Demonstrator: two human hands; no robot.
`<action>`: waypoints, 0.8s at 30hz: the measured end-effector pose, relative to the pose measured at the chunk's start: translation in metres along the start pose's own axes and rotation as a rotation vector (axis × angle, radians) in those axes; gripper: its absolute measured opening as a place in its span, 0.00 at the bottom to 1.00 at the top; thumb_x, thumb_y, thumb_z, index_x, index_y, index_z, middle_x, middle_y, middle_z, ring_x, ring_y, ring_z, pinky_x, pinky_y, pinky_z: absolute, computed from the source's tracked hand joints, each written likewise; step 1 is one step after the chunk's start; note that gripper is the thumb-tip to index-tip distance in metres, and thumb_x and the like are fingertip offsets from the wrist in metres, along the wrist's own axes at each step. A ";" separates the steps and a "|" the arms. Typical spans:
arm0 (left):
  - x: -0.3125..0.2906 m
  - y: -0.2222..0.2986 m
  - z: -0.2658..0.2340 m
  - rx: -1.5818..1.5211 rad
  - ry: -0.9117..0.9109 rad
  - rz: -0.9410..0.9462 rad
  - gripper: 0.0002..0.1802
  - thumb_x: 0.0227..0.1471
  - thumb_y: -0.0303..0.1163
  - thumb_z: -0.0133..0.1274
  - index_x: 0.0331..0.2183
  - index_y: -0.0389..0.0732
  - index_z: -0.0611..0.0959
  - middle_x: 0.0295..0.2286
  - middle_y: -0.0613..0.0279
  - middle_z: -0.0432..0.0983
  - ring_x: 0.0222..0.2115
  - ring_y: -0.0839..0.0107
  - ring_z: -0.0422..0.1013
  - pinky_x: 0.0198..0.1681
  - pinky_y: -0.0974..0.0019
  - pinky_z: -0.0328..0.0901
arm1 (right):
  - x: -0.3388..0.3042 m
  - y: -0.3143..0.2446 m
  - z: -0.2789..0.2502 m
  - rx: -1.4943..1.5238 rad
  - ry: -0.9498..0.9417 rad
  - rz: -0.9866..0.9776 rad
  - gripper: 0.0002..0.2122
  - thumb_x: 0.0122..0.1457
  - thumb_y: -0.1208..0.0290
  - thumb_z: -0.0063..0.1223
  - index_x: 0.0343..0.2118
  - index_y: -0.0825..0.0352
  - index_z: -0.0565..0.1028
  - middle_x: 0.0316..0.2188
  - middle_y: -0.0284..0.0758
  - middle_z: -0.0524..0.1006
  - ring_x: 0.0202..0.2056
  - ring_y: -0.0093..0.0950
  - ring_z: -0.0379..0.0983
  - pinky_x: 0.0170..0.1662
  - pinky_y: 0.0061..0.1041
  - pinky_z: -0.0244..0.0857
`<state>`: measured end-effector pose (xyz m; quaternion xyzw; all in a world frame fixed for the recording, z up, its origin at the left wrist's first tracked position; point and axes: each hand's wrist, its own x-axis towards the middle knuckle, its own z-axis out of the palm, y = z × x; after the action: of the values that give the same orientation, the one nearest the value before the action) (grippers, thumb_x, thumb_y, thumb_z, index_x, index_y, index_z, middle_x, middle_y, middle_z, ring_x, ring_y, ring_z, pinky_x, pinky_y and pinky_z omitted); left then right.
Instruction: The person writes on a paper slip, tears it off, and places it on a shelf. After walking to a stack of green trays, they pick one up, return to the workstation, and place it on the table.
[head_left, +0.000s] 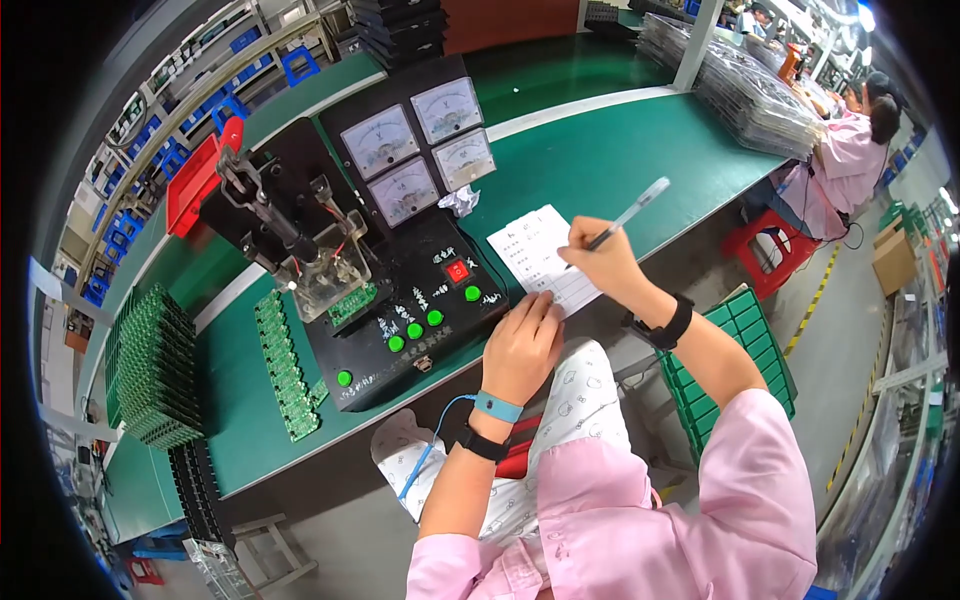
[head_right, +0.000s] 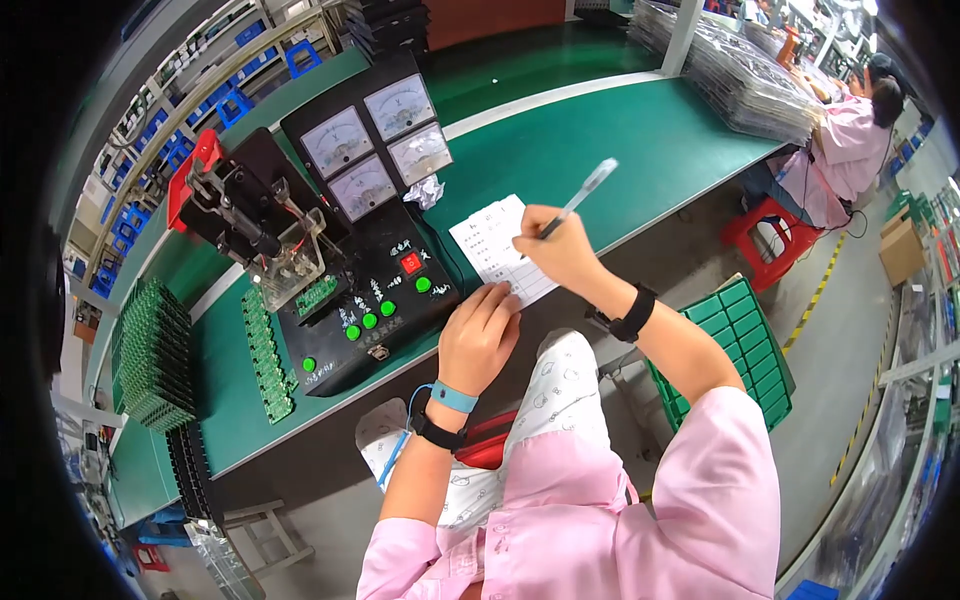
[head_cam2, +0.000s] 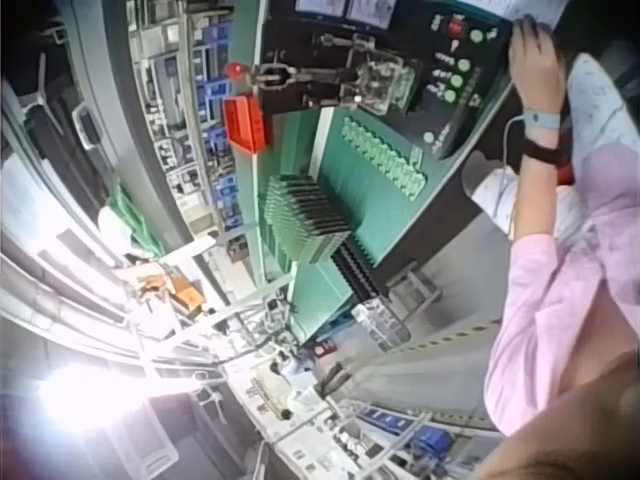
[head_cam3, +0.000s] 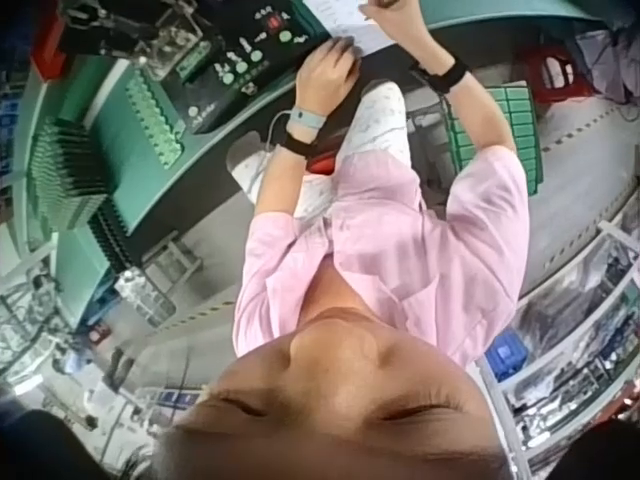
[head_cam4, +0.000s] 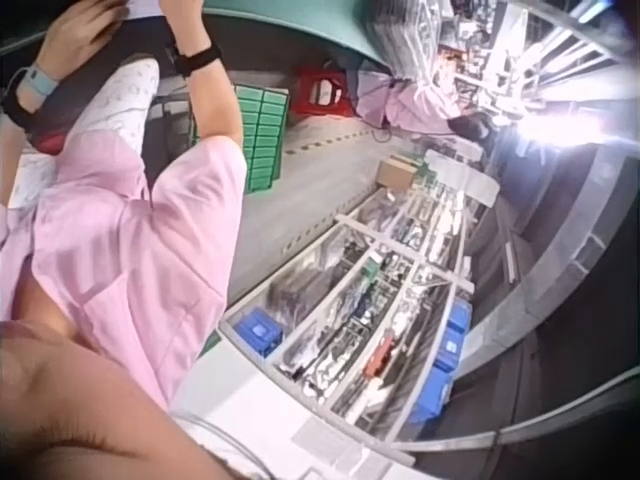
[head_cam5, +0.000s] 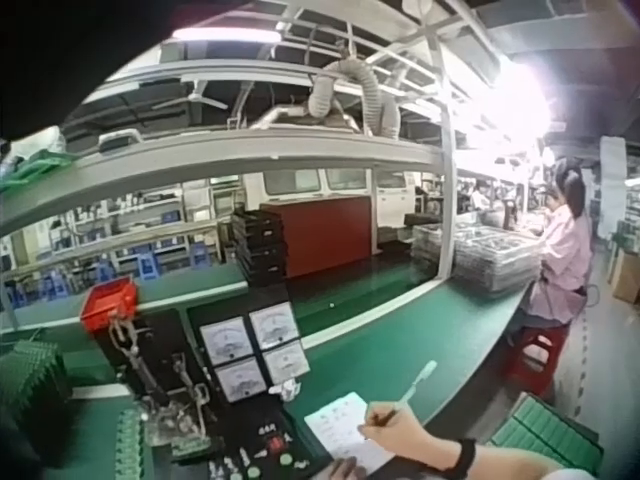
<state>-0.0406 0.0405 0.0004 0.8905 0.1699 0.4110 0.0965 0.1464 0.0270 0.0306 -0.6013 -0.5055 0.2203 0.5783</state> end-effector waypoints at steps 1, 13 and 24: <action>0.000 0.000 0.002 -0.003 0.003 -0.003 0.13 0.40 0.24 0.58 0.34 0.39 0.79 0.39 0.58 0.76 0.40 0.59 0.72 0.42 0.61 0.68 | -0.002 -0.001 0.001 -0.008 -0.073 0.014 0.12 0.46 0.81 0.55 0.16 0.68 0.62 0.13 0.25 0.60 0.19 0.14 0.53 0.21 0.21 0.48; -0.001 0.001 0.006 0.061 0.049 -0.003 0.14 0.39 0.22 0.58 0.34 0.36 0.79 0.37 0.57 0.75 0.38 0.59 0.71 0.41 0.63 0.68 | 0.001 0.010 0.005 -0.097 -0.059 0.012 0.13 0.49 0.80 0.58 0.16 0.66 0.63 0.13 0.23 0.61 0.19 0.12 0.53 0.21 0.18 0.46; -0.002 -0.002 0.009 0.121 0.113 0.041 0.12 0.38 0.21 0.59 0.31 0.36 0.80 0.32 0.60 0.75 0.34 0.63 0.71 0.37 0.65 0.69 | -0.007 0.009 0.006 -0.105 -0.047 -0.004 0.13 0.49 0.80 0.58 0.16 0.66 0.64 0.14 0.23 0.61 0.19 0.12 0.53 0.21 0.18 0.47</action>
<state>-0.0352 0.0410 -0.0076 0.8734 0.1812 0.4514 0.0245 0.1422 0.0258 0.0184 -0.6244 -0.5312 0.2064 0.5343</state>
